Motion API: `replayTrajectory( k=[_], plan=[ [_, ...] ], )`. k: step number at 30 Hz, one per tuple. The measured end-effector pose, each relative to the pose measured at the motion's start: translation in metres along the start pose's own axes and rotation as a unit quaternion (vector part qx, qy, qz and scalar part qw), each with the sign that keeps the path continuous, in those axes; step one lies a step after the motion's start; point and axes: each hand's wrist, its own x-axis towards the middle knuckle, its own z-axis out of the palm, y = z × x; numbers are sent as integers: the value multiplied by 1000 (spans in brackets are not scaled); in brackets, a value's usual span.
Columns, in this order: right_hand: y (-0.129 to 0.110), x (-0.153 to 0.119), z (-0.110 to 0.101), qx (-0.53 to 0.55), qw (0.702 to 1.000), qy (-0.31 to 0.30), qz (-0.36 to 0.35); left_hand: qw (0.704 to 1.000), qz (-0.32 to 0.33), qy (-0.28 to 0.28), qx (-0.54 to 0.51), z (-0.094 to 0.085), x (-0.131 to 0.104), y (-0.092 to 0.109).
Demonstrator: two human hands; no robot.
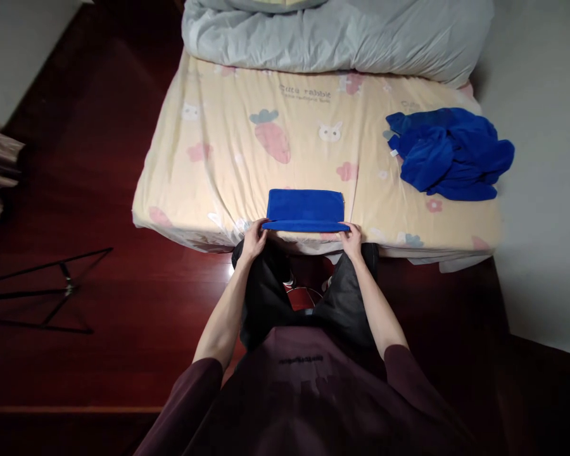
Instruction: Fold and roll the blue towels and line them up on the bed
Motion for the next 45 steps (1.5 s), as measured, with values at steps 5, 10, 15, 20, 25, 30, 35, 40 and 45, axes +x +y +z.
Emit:
replayTrajectory(
  k=[5,10,15,20,25,30,35,40,45],
  plan=[
    [7,3,4,-23,999,31,14,999,-32,36,-3,4,4,-8],
    [9,4,7,-31,999,38,3,996,-64,68,10,9,6,-11],
    [9,3,11,22,998,30,44,994,-75,70,32,10,6,-10],
    [7,3,10,7,999,42,28,992,-84,87,40,13,6,-8],
    [2,3,10,-14,999,47,23,990,-87,90,61,15,7,-5],
    [-5,2,11,25,999,26,31,992,-74,58,78,12,5,-3],
    [-5,2,12,34,998,32,36,993,-67,51,88,11,4,-2],
    [-4,1,13,35,998,29,34,991,-74,61,94,9,4,2],
    [-5,4,12,-30,997,65,-36,993,-15,83,86,2,3,11]
  ],
)
